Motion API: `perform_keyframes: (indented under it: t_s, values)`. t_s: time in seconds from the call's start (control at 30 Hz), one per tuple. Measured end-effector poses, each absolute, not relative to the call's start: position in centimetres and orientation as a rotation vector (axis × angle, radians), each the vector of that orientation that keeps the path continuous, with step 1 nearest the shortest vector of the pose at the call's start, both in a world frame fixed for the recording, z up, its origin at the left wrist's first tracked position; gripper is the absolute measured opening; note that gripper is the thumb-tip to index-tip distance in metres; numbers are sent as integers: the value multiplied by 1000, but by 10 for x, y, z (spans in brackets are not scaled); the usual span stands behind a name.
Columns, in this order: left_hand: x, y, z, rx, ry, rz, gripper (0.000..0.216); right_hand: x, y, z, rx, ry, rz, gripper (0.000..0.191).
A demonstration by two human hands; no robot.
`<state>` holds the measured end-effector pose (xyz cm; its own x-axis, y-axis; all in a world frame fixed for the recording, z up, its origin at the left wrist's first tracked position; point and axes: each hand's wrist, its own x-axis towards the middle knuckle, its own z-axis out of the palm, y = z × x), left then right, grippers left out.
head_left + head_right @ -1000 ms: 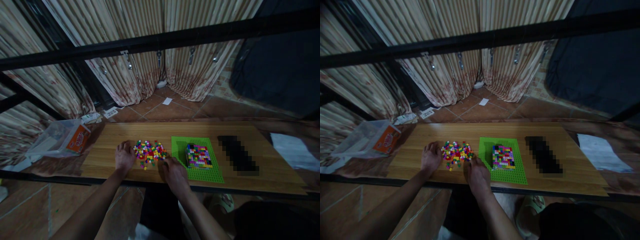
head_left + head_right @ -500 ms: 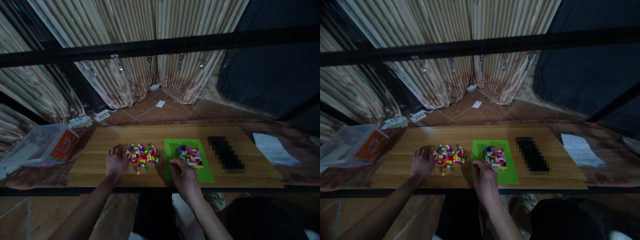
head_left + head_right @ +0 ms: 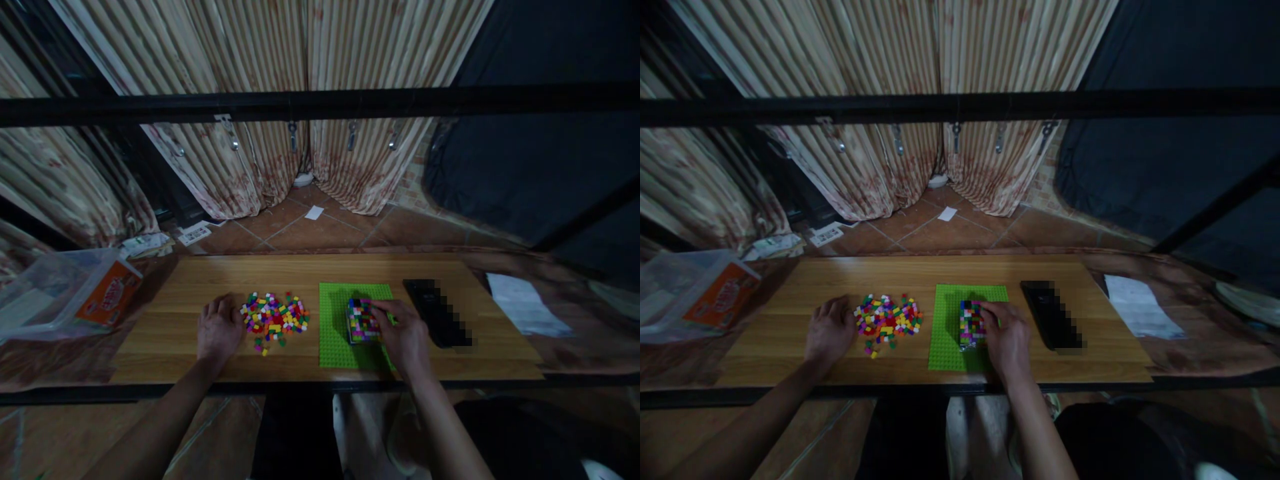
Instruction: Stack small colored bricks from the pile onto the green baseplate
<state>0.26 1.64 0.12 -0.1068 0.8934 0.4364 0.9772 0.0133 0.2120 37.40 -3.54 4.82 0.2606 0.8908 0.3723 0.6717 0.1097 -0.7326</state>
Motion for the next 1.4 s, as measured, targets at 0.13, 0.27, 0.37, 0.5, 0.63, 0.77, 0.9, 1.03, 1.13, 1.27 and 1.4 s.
perform_keyframes:
  t_s: [0.13,0.27,0.37,0.5,0.63,0.77,0.9,1.03,1.13,1.27,1.4]
  values:
    - [2,16,1,-1983,-2096,-702,37,375,-30,42,-1633,-1406,334,28]
    - [2,16,1,-1972,-2110,-692,37,378,-24,37,-1614,-1346,430,27]
    - [3,16,1,-1981,-2111,-689,37,380,-19,32,-1569,-1274,543,25]
    - [4,16,3,-1982,-2098,-684,38,379,-17,28,-1487,-1063,765,30]
    - [4,16,3,-1985,-2108,-673,39,374,-18,32,-1416,-785,1019,41]
    - [4,16,2,-1980,-2112,-688,39,373,-18,40,-1387,-677,1132,47]
    - [4,15,1,-1984,-2118,-712,38,377,-15,42,-1371,-668,1180,51]
    - [4,16,1,-1975,-2122,-721,37,380,-12,43,-1378,-669,1202,53]
    - [5,16,1,-1963,-2133,-705,38,380,-10,42,-1392,-653,1252,53]
    - [6,16,3,-1970,-2143,-690,38,382,-9,41,-1380,-675,1277,54]
    - [5,16,2,-1982,-2142,-710,38,387,-11,39,-1409,-770,1204,58]
